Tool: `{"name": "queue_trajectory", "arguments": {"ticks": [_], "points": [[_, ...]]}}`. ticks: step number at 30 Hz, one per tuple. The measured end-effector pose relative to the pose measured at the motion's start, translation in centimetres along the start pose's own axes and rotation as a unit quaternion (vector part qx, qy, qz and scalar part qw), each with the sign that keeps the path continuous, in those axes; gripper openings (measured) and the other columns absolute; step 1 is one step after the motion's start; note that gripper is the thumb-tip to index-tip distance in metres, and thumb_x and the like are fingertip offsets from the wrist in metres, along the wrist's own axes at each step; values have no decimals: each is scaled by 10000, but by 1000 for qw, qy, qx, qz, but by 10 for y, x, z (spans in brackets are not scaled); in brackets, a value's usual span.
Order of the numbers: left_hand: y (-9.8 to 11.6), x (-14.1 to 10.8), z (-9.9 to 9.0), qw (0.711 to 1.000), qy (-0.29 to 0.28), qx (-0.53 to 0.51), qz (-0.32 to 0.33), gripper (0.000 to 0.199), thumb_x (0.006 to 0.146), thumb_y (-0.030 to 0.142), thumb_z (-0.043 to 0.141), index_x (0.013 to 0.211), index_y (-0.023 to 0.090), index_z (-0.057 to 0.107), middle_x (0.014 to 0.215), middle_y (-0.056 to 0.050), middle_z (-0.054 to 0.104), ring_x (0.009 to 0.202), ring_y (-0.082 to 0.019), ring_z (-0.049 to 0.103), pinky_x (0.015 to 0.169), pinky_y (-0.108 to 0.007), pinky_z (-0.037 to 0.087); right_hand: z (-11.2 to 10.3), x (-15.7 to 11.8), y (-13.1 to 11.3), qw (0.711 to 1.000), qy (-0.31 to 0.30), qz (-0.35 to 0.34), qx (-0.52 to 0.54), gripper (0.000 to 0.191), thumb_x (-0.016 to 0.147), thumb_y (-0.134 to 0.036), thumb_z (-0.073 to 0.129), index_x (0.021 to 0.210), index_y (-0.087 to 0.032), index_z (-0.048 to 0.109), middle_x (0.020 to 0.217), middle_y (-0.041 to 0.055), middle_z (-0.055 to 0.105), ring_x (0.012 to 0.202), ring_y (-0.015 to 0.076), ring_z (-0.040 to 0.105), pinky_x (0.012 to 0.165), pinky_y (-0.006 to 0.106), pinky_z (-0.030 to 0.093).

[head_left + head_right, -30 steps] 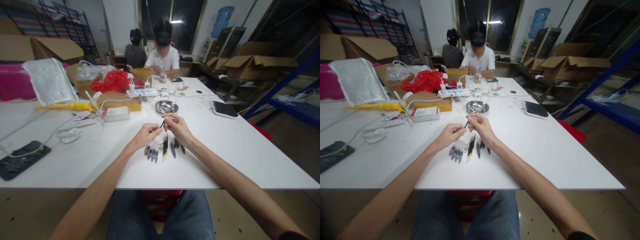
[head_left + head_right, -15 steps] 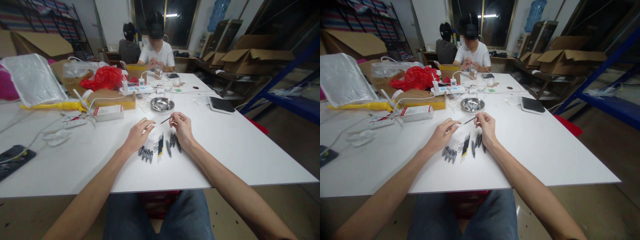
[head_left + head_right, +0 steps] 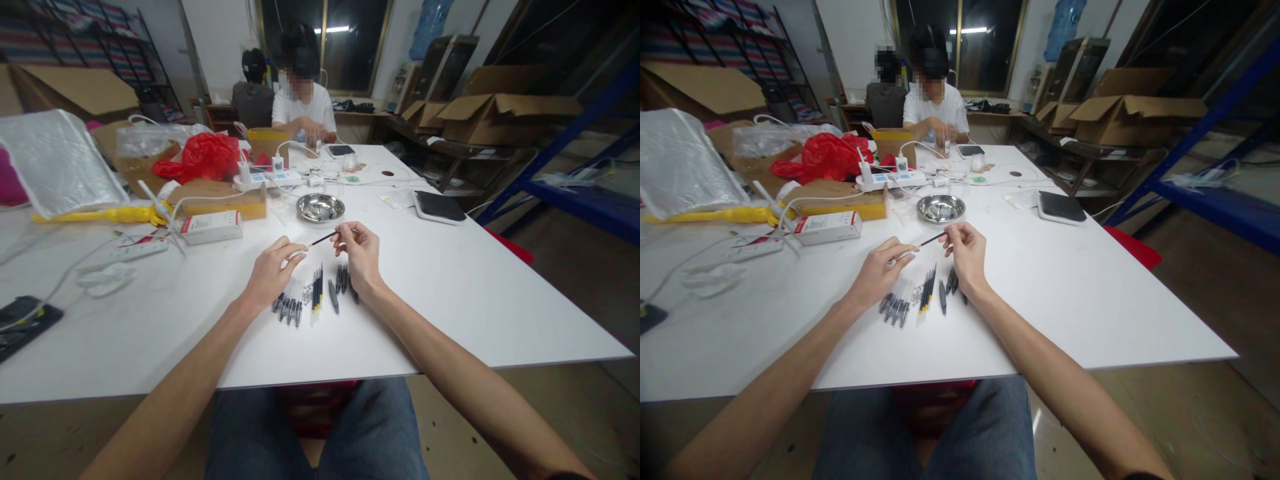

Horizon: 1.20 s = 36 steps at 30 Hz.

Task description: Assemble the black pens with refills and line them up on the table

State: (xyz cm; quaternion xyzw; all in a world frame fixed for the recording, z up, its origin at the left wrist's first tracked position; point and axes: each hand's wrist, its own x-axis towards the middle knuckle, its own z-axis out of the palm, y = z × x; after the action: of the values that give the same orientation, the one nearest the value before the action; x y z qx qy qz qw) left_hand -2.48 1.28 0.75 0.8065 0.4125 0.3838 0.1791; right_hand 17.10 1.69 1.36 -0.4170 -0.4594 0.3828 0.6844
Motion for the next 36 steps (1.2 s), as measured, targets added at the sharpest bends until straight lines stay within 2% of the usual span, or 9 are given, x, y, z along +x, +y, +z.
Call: {"name": "queue_trajectory", "arguments": {"ticks": [3,8,10,14,20,25,30,36], "points": [[-1,0,0,1000,2,9,-3,250,990,322,535,1084,202,733,896,-17,590,848,-155,600,772,-275,428,0,-1,-2,1000,7,-14,-5,356,826,-530,702,833,-181,633,681,8,650,577,108,540,481,211,447],[-1,-1,0,999,-22,49,-4,268,997,327,515,1111,215,730,910,-23,598,882,-171,617,807,-287,437,6,-8,-3,998,-67,-5,-4,327,822,-479,727,822,-157,672,653,20,655,583,117,552,485,218,449],[-1,-2,-1,998,-27,56,-11,266,997,323,514,1107,217,732,928,-27,606,904,-177,626,816,-290,440,6,-7,-5,998,-56,-7,10,316,816,-466,733,824,-155,677,667,27,668,587,121,565,485,221,457],[0,-1,-2,998,-24,48,-25,260,996,318,521,1117,221,729,957,-28,623,939,-180,637,837,-291,445,2,-2,-8,1000,12,-18,19,305,806,-459,738,816,-163,665,672,19,667,566,115,556,458,213,441],[0,-1,-3,997,-36,62,-26,277,1008,344,501,1116,233,730,946,-27,628,941,-185,640,835,-293,454,4,-6,-5,999,-29,-9,-9,321,825,-468,726,831,-152,677,663,30,667,574,125,565,462,219,451],[0,-1,-3,997,-28,61,-28,258,1000,315,512,1113,221,725,973,-32,644,958,-187,644,839,-292,463,2,-4,-3,1000,4,-23,-1,317,830,-470,722,834,-159,660,671,21,667,567,122,558,451,215,446],[-1,-1,-3,998,-30,57,-26,250,996,301,514,1106,212,721,1006,-42,682,979,-192,655,848,-296,472,3,-6,-1,999,-42,-13,-14,329,847,-476,710,852,-149,666,703,41,687,593,127,573,467,215,454],[-5,-2,-2,998,-9,48,-43,243,991,312,521,1100,229,721,1099,-40,750,1021,-212,684,896,-320,487,2,-5,-4,1000,-7,-28,-9,345,833,-502,714,847,-162,653,691,23,673,579,121,561,461,214,450]]}}
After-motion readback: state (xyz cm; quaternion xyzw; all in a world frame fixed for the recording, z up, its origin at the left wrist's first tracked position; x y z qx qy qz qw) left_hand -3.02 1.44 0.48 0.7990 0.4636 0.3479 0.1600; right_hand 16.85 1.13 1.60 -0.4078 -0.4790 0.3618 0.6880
